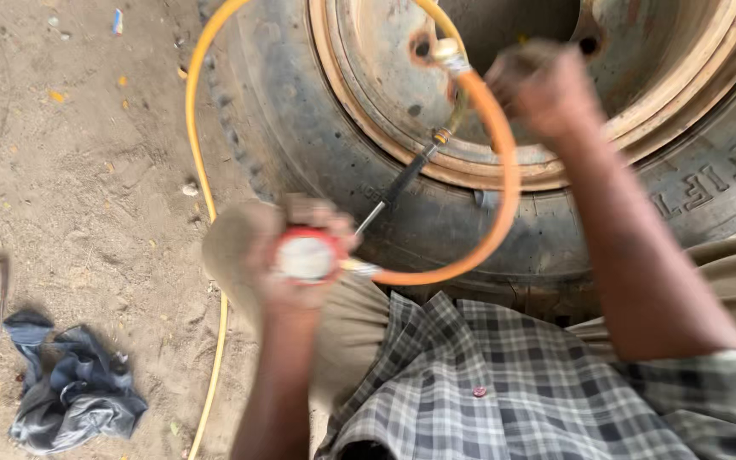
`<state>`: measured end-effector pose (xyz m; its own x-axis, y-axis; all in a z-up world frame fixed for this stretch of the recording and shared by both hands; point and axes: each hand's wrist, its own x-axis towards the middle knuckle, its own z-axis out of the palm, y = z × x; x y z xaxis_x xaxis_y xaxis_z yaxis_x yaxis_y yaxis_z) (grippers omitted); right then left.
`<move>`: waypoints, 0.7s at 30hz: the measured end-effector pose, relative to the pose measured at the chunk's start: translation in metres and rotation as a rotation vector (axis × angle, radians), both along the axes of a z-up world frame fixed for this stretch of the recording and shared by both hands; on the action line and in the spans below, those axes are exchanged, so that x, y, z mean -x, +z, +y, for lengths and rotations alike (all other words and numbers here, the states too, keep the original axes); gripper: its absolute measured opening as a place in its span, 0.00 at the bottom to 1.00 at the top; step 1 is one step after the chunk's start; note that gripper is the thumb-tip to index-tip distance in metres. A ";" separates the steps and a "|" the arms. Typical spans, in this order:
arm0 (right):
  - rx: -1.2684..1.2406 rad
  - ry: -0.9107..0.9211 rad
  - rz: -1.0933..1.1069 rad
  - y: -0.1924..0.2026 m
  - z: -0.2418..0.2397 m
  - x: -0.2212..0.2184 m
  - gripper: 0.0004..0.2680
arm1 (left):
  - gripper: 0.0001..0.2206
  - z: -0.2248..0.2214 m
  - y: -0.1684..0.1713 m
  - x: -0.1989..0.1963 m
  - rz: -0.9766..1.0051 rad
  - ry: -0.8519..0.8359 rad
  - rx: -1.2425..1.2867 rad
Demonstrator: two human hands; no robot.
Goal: The person uses a screwdriver to loosen a valve core on a large tire and then connects a pressure gauge with a hose to check the air level.
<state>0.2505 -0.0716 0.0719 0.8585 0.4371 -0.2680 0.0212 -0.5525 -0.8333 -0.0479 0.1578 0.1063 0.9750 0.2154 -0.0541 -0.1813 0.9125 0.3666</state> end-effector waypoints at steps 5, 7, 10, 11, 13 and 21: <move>-0.204 -0.059 0.222 -0.047 0.050 0.041 0.16 | 0.26 0.093 0.023 0.024 0.086 0.014 -0.080; -0.235 -0.174 0.328 -0.042 0.062 0.046 0.13 | 0.27 0.116 0.027 0.020 0.171 0.026 -0.134; -0.564 -0.309 0.467 -0.004 0.059 0.034 0.09 | 0.26 0.142 0.027 -0.003 0.354 0.047 -0.218; -0.514 -0.280 0.360 0.013 0.056 0.028 0.07 | 0.26 0.149 0.026 -0.010 0.404 0.047 -0.260; -0.656 -0.232 0.325 0.044 0.053 0.017 0.05 | 0.24 0.159 0.022 -0.026 0.485 0.010 -0.316; -0.698 -0.042 0.066 0.106 0.041 -0.017 0.08 | 0.26 0.182 -0.019 -0.101 0.773 -0.281 -0.498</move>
